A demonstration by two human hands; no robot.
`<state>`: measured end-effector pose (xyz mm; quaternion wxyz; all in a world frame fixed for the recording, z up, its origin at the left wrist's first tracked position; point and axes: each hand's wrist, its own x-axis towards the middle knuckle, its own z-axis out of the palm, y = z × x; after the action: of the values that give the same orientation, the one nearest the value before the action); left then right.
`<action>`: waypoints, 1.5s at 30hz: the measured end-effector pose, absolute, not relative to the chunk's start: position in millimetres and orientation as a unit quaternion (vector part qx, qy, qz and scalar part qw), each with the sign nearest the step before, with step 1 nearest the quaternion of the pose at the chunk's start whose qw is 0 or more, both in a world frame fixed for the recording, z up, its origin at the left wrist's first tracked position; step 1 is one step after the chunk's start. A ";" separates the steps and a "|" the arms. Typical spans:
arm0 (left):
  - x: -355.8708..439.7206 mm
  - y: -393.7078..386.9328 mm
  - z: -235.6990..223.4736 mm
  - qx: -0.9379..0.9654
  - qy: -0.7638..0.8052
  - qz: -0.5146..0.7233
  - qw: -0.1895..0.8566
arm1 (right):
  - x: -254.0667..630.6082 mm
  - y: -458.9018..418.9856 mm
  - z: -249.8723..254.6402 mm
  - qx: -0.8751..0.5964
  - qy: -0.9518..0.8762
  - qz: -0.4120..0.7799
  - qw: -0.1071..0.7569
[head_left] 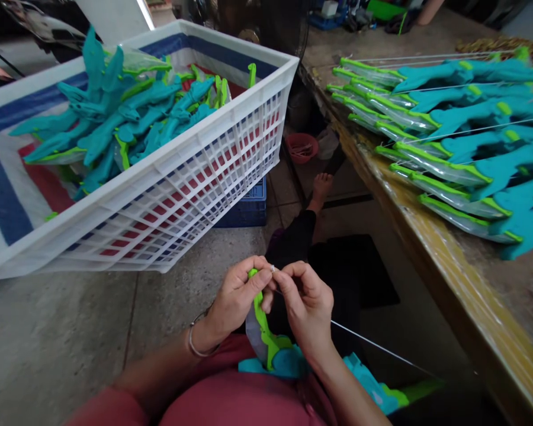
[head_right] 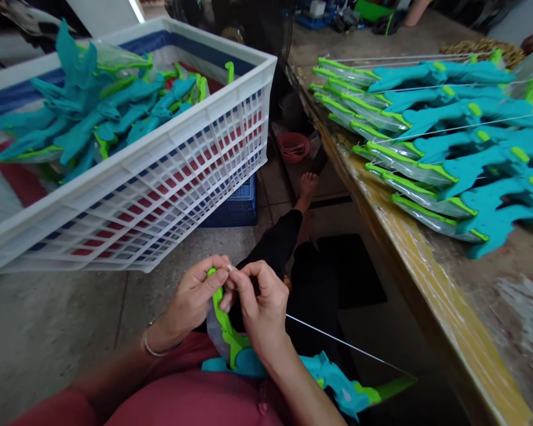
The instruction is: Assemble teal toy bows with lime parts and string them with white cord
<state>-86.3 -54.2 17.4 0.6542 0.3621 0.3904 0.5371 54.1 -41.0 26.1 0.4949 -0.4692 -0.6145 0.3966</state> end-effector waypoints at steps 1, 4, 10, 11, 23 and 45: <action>-86.0 -54.0 17.1 0.360 0.388 0.538 0.655 | 53.5 -41.7 24.9 -0.469 -0.612 0.400 0.495; -85.7 -53.5 17.0 0.351 0.402 0.534 0.655 | 53.3 -44.8 23.3 -0.451 -0.631 0.394 0.494; -89.9 -53.2 17.6 0.341 0.427 0.514 0.661 | 61.6 -45.9 32.3 -0.406 -0.709 0.340 0.466; -90.9 -52.8 17.5 0.334 0.421 0.507 0.674 | 62.7 -44.9 33.8 -0.402 -0.714 0.332 0.467; -89.7 -52.9 20.2 0.304 0.443 0.492 0.685 | 64.1 -44.5 37.1 -0.406 -0.724 0.329 0.450; -89.5 -50.3 16.4 0.294 0.417 0.501 0.699 | 60.7 -42.5 16.6 -0.350 -0.839 -0.001 0.418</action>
<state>-89.5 -50.3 16.4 0.6986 0.2942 0.4175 0.5011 60.7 -42.5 16.6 0.4176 -0.3500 -0.8385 -0.0012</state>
